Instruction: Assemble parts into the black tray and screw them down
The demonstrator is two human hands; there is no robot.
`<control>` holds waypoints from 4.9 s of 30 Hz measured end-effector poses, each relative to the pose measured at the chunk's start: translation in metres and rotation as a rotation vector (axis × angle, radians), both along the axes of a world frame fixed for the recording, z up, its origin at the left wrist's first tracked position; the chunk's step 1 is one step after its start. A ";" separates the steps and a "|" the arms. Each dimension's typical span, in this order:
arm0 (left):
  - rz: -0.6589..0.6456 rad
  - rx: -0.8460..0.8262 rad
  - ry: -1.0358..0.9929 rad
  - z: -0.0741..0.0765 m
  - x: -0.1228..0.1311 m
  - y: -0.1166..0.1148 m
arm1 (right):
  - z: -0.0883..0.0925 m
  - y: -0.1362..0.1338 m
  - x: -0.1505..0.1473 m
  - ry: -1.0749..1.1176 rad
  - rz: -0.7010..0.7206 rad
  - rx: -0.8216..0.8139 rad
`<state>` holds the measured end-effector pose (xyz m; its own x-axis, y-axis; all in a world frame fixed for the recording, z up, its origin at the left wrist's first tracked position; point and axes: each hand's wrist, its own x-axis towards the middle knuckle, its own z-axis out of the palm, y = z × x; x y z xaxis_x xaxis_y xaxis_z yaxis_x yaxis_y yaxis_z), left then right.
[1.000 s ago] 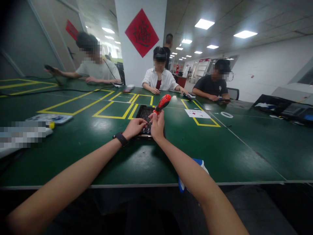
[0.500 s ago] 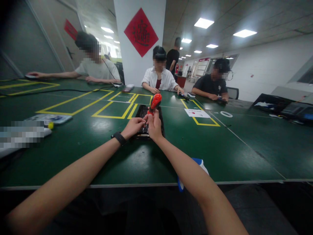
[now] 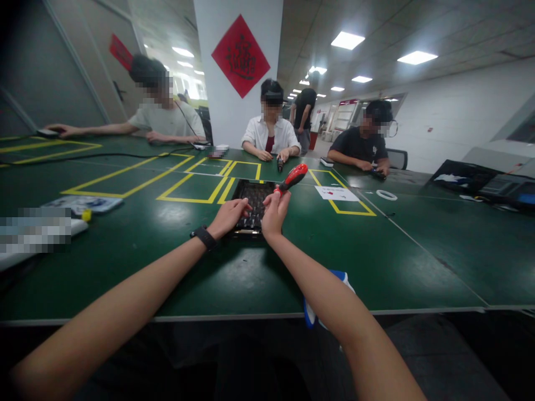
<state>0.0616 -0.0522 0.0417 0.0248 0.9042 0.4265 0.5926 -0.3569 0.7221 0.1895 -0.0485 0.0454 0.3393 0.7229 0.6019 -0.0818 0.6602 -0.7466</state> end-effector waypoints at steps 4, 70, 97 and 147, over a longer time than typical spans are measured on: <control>-0.077 0.053 0.042 0.004 0.002 -0.007 | -0.002 0.004 0.002 0.028 -0.095 -0.019; -0.280 0.127 0.285 -0.002 0.004 -0.006 | 0.000 -0.002 -0.001 -0.114 0.069 -0.078; -0.398 0.111 0.169 -0.003 0.005 -0.006 | 0.001 -0.007 -0.001 -0.198 0.162 -0.056; -0.313 0.165 0.233 -0.004 0.005 -0.006 | -0.002 -0.002 -0.001 -0.227 0.094 -0.006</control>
<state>0.0668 -0.0577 0.0373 0.4004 0.7576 0.5154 0.5780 -0.6453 0.4995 0.1890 -0.0504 0.0430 0.1274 0.7484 0.6509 0.0278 0.6533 -0.7566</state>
